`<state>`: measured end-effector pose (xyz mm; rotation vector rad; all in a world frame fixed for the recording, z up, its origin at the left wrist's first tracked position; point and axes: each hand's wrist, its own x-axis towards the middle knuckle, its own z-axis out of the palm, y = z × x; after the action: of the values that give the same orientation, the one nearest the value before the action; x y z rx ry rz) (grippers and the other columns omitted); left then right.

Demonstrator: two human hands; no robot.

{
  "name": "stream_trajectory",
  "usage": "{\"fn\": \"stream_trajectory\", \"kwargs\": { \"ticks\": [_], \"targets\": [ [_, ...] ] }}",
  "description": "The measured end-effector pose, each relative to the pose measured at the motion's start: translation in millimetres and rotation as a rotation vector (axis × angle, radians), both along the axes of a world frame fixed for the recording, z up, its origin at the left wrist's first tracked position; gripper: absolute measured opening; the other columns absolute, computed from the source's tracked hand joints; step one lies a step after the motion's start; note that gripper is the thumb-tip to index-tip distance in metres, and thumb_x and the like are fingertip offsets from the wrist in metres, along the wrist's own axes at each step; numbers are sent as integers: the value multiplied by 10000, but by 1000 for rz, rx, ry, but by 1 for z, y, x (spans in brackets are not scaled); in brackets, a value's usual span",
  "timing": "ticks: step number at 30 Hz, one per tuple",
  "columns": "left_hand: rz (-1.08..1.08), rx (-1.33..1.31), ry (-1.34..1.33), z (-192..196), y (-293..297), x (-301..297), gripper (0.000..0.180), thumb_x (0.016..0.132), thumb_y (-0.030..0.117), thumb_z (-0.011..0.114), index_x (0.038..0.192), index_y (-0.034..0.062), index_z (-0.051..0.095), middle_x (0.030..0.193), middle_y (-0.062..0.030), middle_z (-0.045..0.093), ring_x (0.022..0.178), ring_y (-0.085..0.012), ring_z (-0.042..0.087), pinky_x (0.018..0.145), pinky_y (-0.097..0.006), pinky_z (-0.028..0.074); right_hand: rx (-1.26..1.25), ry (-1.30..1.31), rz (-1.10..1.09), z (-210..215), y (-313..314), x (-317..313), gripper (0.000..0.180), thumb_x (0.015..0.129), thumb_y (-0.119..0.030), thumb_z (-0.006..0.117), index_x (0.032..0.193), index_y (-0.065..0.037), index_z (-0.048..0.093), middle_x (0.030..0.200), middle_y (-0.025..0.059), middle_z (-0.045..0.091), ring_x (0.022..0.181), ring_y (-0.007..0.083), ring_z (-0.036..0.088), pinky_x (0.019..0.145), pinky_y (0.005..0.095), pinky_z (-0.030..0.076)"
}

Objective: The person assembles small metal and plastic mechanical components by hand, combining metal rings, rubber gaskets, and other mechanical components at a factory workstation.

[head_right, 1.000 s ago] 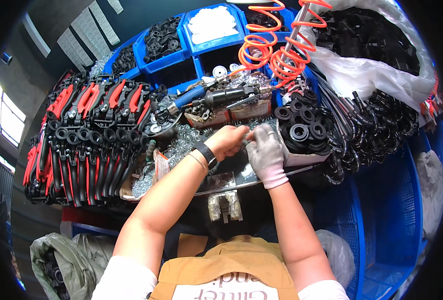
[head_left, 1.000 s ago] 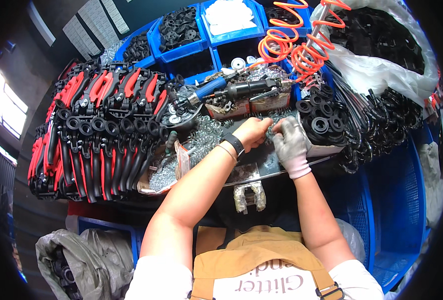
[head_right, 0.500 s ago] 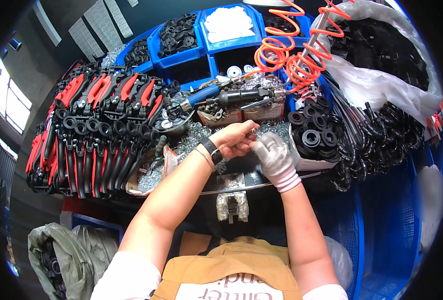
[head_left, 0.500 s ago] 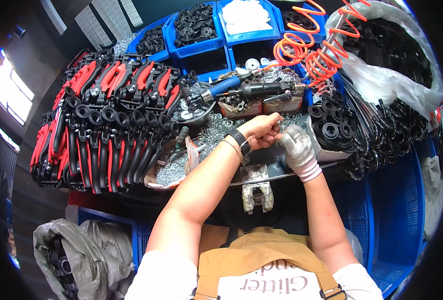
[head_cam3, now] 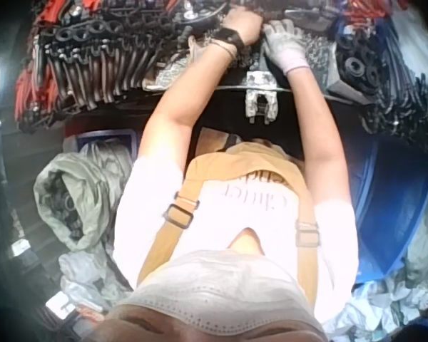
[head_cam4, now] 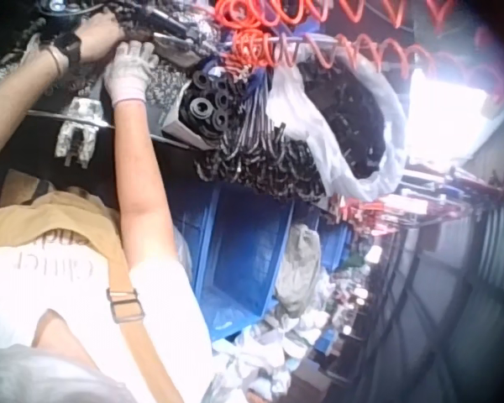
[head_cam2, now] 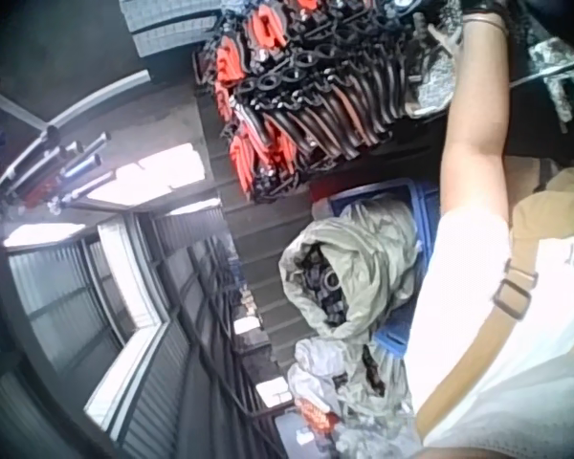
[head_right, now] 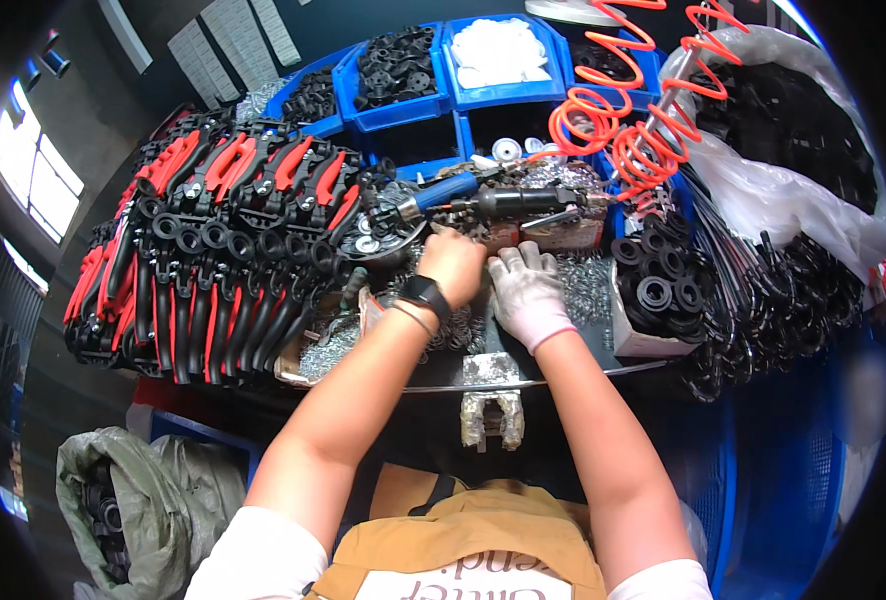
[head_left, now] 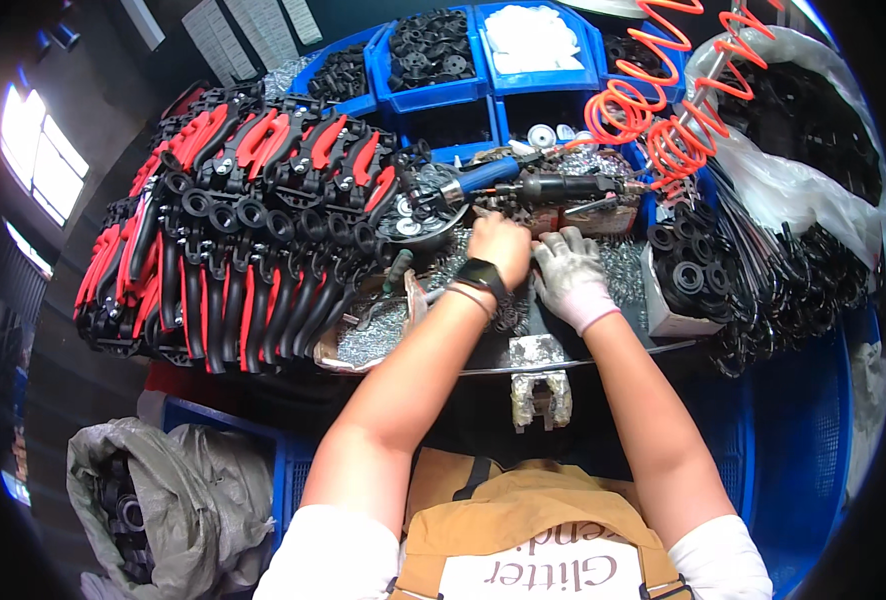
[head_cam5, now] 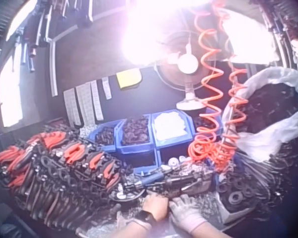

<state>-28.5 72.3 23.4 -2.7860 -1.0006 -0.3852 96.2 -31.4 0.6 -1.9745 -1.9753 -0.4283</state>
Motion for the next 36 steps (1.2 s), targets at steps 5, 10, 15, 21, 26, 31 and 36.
{"fn": "stream_trajectory", "kwargs": {
  "ticks": [5, 10, 15, 21, 26, 31, 36],
  "targets": [
    [31, 133, 55, -21, -3, 1, 185, 883, 157, 554, 897, 131, 736, 927, -69, 739, 1040, -249, 633, 898, -389, 418, -113, -137, -93, -18, 29, -4, 367, 876, -246, 606, 1219, -123, 655, 1281, 65, 594, 1292, 283, 461, 1037, 495, 354],
    [-33, -351, -478, 5, -6, -16, 251, 826, 67, 671, 1076, 58, 691, 1014, -172, 707, 959, -336, 678, 841, -451, 525, -68, -328, -252, -9, 9, 24, 281, 864, -256, 638, 1119, -144, 681, 1180, 65, 621, 1198, 274, 505, 998, 478, 378],
    [-163, -1096, -1307, 16, -9, -36, 297, 896, 15, 701, 1183, 7, 622, 1038, -64, 663, 944, -130, 639, 823, -290, 538, -39, 271, 92, 12, 2, 4, 362, 856, -272, 665, 1208, -183, 658, 1234, 50, 613, 1195, 292, 525, 1000, 476, 451],
    [-210, -1225, -1518, 17, -36, -35, 336, 890, 32, 747, 1181, 9, 581, 1069, -64, 638, 941, -131, 635, 846, -280, 538, -252, 61, 104, 5, 20, -12, 258, 898, -254, 613, 1128, -147, 659, 1205, 68, 636, 1180, 271, 550, 969, 491, 453],
    [-154, -1098, -1455, 18, -59, -58, 302, 881, -12, 739, 1162, 7, 629, 1051, -38, 670, 946, -101, 635, 853, -249, 525, 47, -45, -279, 22, -24, 25, 252, 882, -179, 613, 1121, -118, 665, 1129, 105, 637, 1132, 289, 565, 913, 421, 501],
    [-242, -1201, -1420, 8, -84, -38, 289, 893, -9, 730, 1159, 2, 617, 1064, -56, 694, 974, -118, 665, 886, -261, 536, -121, 1547, 108, 58, -50, -6, 335, 981, -349, 635, 1079, -35, 695, 815, 46, 681, 668, 110, 587, 607, 261, 464],
    [-231, -1137, -1339, 1, -99, -20, 269, 913, 49, 740, 1151, 5, 623, 1046, -64, 703, 939, -118, 675, 849, -253, 536, -53, 1630, 111, 47, -60, 6, 352, 959, -347, 689, 1063, -11, 675, 806, 23, 656, 683, 80, 595, 579, 226, 447]
  ]
}}
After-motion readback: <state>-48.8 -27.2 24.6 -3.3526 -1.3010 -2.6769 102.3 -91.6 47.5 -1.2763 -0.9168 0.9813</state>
